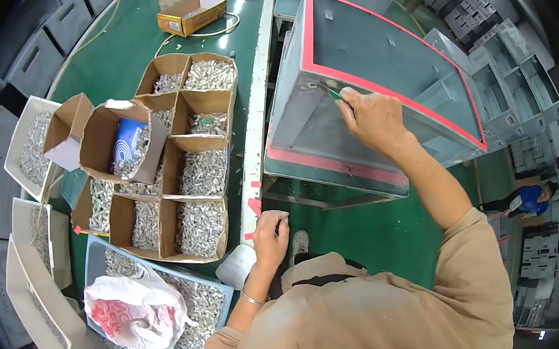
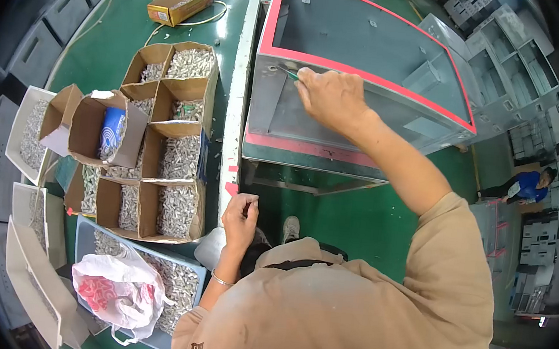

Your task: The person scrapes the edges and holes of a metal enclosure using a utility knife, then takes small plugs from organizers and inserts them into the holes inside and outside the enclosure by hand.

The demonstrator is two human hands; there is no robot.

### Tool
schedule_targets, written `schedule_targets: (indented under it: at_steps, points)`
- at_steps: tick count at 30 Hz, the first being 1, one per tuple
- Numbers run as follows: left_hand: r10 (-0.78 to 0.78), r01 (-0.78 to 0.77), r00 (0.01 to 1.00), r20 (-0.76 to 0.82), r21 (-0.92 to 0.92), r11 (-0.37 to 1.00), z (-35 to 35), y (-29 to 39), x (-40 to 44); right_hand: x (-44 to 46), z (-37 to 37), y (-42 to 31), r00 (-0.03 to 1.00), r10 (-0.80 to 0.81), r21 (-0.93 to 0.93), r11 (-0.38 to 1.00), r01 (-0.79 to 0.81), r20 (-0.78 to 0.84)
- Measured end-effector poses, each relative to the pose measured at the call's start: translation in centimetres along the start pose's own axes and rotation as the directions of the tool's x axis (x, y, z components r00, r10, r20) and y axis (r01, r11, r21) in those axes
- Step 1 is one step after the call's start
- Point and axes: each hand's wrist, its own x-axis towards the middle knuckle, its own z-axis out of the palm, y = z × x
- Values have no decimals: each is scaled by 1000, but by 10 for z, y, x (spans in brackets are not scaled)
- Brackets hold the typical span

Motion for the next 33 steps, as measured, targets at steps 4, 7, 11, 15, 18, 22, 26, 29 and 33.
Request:
schedule_targets:
  at_steps: [4,7,11,15,18,22,26,29,33]
  points:
    - [-85,86,996,32,-56,995,-1,3,-2,6,0,1,999,-51,-41,998,52,19]
    - [-69,70,997,15,-42,997,-6,-2,-4,7,3,-2,997,-37,-100,994,43,61]
    - [-57,56,998,-29,-44,997,-8,-8,-9,-2,24,-15,996,64,35,997,-67,63]
    - [-88,90,995,36,-64,994,-3,-4,-11,-7,43,-56,846,181,865,-96,-493,502]
    - [-133,140,986,96,-70,988,-1,3,-11,3,40,-87,804,142,679,-630,-376,577]
    - [-102,106,989,111,-35,994,1,2,-13,12,40,-93,922,-33,173,-979,-108,385]
    - [-117,122,981,156,-27,992,7,1,-19,3,48,-75,978,-182,-173,-971,-162,106]
    - [-181,197,961,208,-61,979,10,7,-21,-23,50,-64,990,-106,332,-934,-131,93]
    - [-75,98,984,162,-134,986,17,3,-11,-71,43,-26,937,104,616,-776,-134,335]
